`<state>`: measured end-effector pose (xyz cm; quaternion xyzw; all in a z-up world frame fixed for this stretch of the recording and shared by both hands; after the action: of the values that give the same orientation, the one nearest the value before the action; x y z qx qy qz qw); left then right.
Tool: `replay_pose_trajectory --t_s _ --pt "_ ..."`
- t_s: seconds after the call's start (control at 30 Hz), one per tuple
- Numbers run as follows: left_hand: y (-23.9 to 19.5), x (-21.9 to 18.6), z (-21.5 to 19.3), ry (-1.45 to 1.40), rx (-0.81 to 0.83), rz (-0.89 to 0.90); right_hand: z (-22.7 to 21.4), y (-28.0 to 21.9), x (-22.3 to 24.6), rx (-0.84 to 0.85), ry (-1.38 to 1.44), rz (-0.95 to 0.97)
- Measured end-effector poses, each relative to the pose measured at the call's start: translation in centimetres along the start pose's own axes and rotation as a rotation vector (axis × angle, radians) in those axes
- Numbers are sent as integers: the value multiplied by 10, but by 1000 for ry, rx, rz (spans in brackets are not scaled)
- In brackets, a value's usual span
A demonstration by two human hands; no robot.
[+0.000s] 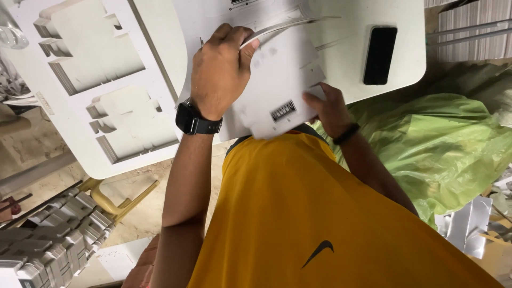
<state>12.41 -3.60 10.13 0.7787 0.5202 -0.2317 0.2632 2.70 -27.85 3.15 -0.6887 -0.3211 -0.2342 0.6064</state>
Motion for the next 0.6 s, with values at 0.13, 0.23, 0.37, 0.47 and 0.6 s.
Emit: replay_pose_trajectory --t_s 0.13,0.23,0.37,0.47,0.6 --pt "-6 -8 -3 -41 0 3 -60 -7 -19 -123 -72 -50" --pt "-24 -16 3 16 57 -45 -114 -5 -20 -366 197 -29" --pt "-58 -16 28 31 155 -49 -163 -3 45 -541 374 -226" --pt "-85 -19 45 24 205 -48 -195 29 69 -517 373 -328" --pt "-131 2 88 102 270 -51 -221 94 106 -179 567 -602"
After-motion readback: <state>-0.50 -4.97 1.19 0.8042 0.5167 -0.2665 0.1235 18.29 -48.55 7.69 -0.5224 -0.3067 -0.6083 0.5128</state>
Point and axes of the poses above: each hand's wrist, its own y-axis towards the middle knuckle, its own z-axis out of the palm, x = y × z, the point moved 1 cm from there along y, towards the middle knuckle, and after that the axes turned 6 degrees about -y, right-handed, at the moved point
